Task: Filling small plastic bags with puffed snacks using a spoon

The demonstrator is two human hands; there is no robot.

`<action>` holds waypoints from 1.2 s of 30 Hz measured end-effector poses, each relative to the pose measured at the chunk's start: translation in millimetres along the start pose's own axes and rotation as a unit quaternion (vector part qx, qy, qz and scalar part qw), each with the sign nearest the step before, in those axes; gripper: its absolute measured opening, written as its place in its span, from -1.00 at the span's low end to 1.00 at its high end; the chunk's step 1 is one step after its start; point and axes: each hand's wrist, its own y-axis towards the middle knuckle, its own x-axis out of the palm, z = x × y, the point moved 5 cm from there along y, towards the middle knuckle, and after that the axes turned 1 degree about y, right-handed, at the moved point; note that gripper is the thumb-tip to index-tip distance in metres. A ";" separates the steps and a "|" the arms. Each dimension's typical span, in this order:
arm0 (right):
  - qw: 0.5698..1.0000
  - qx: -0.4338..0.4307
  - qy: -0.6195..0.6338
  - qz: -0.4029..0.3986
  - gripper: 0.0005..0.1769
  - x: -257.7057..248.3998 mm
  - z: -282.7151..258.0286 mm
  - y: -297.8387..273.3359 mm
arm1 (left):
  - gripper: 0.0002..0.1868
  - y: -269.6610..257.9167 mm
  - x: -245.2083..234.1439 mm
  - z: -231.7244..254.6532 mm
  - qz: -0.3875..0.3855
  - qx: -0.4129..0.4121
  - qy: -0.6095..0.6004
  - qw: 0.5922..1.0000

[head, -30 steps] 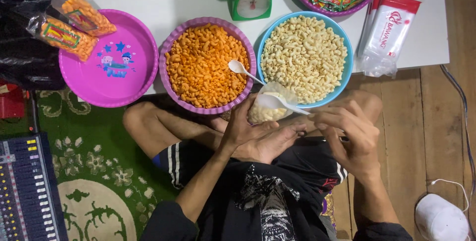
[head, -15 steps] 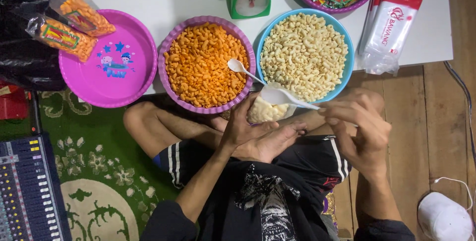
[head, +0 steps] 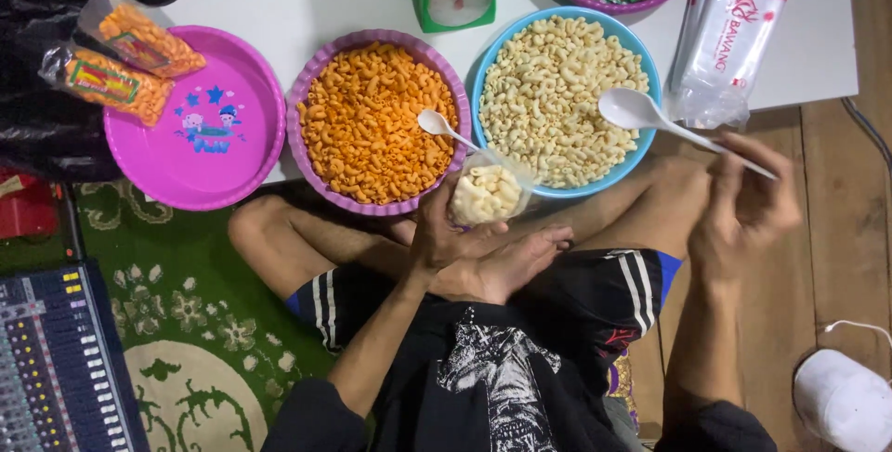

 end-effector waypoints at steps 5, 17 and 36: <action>0.990 0.034 -0.132 -0.035 -0.90 10.2 104.9 -30.2 | -0.22 2.9 1.7 -10.7 -0.003 -0.035 0.016 0.999; 0.979 -0.020 -0.201 -0.009 -0.91 21.1 123.3 -37.8 | -0.26 8.2 26.2 -47.4 0.014 -0.065 0.057 0.996; 0.982 0.167 0.066 0.049 -0.89 -22.4 79.4 -34.6 | -0.17 32.3 50.6 -42.9 -0.078 -0.081 0.064 0.992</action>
